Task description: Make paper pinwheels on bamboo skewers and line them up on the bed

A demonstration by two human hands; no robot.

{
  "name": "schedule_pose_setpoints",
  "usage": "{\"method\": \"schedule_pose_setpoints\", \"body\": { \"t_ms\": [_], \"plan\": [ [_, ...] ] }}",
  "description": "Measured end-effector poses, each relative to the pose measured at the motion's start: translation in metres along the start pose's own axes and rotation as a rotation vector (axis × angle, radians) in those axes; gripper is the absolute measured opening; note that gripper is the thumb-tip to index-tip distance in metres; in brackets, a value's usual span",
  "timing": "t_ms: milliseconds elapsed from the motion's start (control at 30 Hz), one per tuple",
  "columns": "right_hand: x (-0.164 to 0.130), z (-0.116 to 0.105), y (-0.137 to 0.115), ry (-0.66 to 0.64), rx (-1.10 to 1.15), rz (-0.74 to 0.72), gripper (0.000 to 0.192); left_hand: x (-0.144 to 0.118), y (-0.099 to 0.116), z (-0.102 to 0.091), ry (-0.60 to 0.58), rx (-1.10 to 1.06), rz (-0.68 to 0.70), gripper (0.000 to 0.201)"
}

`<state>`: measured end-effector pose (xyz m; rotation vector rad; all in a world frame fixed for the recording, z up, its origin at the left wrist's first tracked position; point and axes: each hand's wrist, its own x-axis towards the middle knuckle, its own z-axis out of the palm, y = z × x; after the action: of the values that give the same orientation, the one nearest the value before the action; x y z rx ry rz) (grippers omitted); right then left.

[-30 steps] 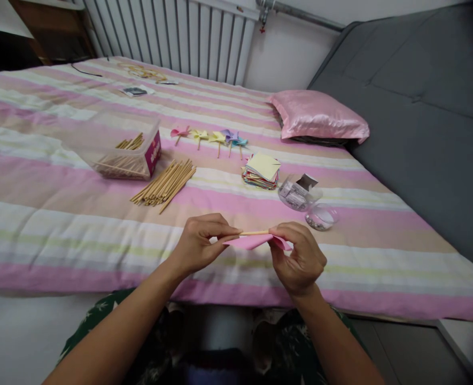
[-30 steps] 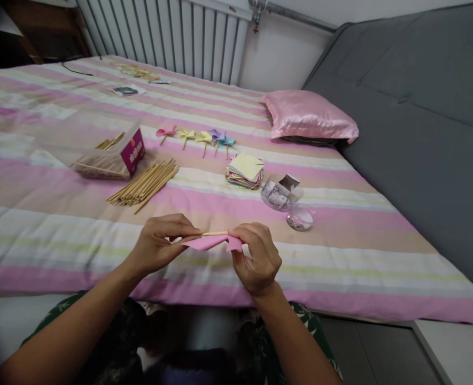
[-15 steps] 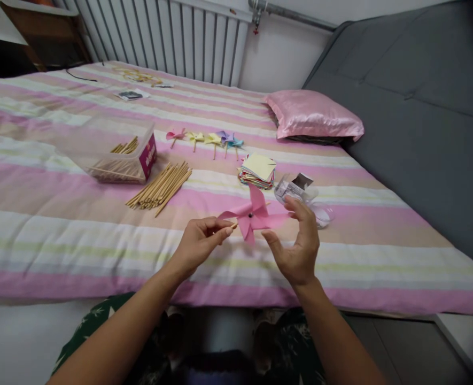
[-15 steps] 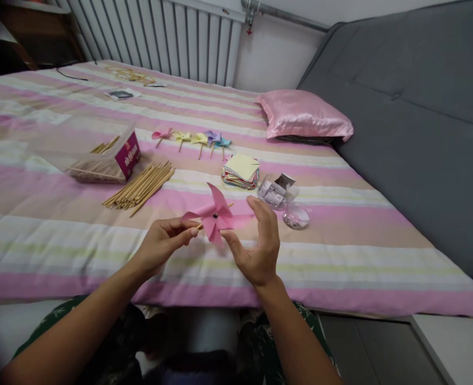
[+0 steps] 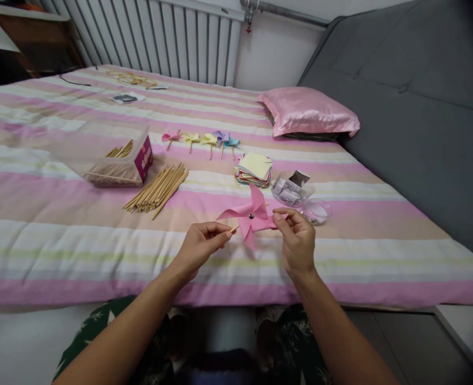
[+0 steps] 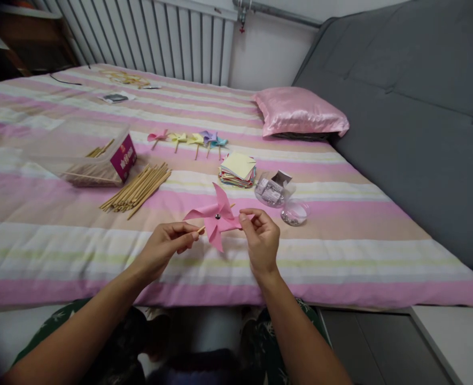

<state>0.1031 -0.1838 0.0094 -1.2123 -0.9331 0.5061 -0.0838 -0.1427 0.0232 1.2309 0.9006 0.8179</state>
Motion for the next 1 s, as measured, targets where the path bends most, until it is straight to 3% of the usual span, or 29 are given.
{"method": "schedule_pose_setpoints", "body": {
  "t_ms": [500,567,700,767,1000],
  "plan": [
    [-0.008,0.009,-0.002,-0.215,0.041,0.103,0.018,0.001,0.001,-0.002,0.034,-0.009,0.017,0.016],
    [-0.008,0.007,-0.001,-0.169,-0.008,0.023,0.024,0.001,0.001,-0.002,0.022,-0.016,0.023,0.018],
    [-0.007,0.003,-0.006,-0.004,-0.269,-0.298,0.037,0.003,-0.003,-0.003,0.059,0.047,0.054,0.023],
    [-0.006,0.001,-0.011,-0.002,-0.420,-0.427,0.036,0.004,-0.006,-0.004,0.077,0.150,0.108,0.024],
    [-0.004,0.002,-0.012,-0.095,-0.623,-0.514,0.021,0.007,-0.015,-0.008,0.072,0.394,0.262,0.024]
  ]
}}
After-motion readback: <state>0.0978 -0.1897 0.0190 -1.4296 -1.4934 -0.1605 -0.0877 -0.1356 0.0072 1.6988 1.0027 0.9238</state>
